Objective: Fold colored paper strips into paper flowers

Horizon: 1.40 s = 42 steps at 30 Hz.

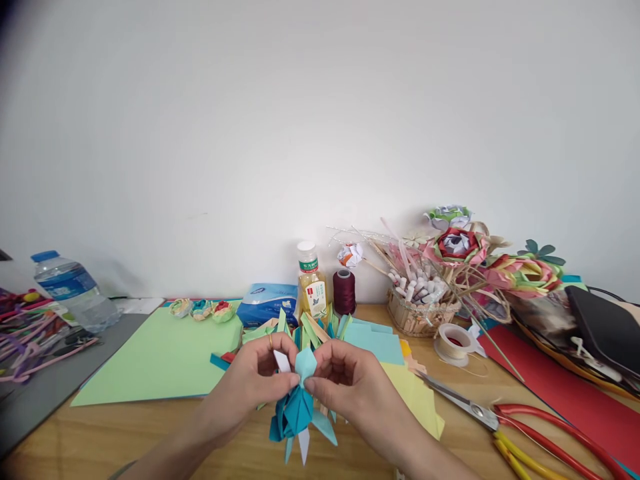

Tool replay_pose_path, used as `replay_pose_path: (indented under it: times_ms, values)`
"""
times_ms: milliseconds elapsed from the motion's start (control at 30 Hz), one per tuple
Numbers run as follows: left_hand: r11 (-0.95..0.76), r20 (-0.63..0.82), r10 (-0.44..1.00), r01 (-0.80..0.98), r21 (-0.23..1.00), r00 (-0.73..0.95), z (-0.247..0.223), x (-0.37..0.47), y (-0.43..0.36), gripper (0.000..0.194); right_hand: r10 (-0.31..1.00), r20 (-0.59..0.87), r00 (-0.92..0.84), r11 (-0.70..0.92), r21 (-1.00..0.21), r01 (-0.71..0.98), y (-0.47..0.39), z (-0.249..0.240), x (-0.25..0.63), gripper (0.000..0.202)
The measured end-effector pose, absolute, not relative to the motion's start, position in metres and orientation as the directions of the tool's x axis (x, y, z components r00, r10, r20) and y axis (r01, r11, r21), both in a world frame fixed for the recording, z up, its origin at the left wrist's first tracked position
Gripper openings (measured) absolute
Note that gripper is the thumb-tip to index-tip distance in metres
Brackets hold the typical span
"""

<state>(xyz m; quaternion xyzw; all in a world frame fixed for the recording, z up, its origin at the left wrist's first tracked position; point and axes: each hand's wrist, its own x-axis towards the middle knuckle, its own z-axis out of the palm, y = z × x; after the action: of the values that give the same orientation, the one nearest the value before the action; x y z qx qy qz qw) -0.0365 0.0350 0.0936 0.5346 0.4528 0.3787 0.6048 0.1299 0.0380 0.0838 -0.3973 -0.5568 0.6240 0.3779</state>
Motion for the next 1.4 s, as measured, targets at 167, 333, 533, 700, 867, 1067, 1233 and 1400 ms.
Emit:
replay_pose_path:
  times_ms: [167,333,533,700,867,1067,1233,1400]
  values:
    - [0.119,-0.133,0.938,0.063,0.991,0.320,0.095,-0.037,0.035,0.014,0.917,-0.058,-0.394,-0.060,-0.998,0.007,0.034,0.082,0.129,0.027]
    - [0.125,-0.125,0.944,0.020,0.992,0.305,0.098,-0.034,0.033,0.015,0.927,-0.026,-0.373,-0.023,-1.000,0.014,0.034,0.079,0.130,0.027]
    - [0.095,-0.097,0.968,0.021,0.995,0.233,0.099,-0.032,0.030,0.008,0.942,0.033,-0.334,0.078,-0.990,0.121,0.033,0.079,0.129,0.019]
    - [0.085,-0.092,0.982,0.050,0.995,0.167,0.097,-0.029,0.030,0.011,0.943,0.250,-0.219,0.319,-0.869,0.378,0.025,0.081,0.130,0.012]
    - [-0.046,0.038,0.987,0.049,0.998,0.155,0.091,-0.026,0.027,0.012,0.849,0.458,-0.264,0.527,-0.687,0.500,0.022,0.078,0.132,0.011]
    - [-0.091,0.069,0.967,0.082,0.992,0.243,0.092,-0.030,0.023,0.011,0.671,0.669,-0.320,0.707,-0.448,0.547,0.020,0.081,0.138,0.010]
    - [-0.172,0.118,0.959,0.195,0.966,0.259,0.096,-0.032,0.025,0.011,0.567,0.728,-0.386,0.789,-0.345,0.508,0.022,0.083,0.143,0.021]
    - [-0.172,0.112,0.951,0.191,0.966,0.289,0.097,-0.031,0.026,0.008,0.592,0.710,-0.380,0.780,-0.387,0.492,0.027,0.078,0.144,0.024]
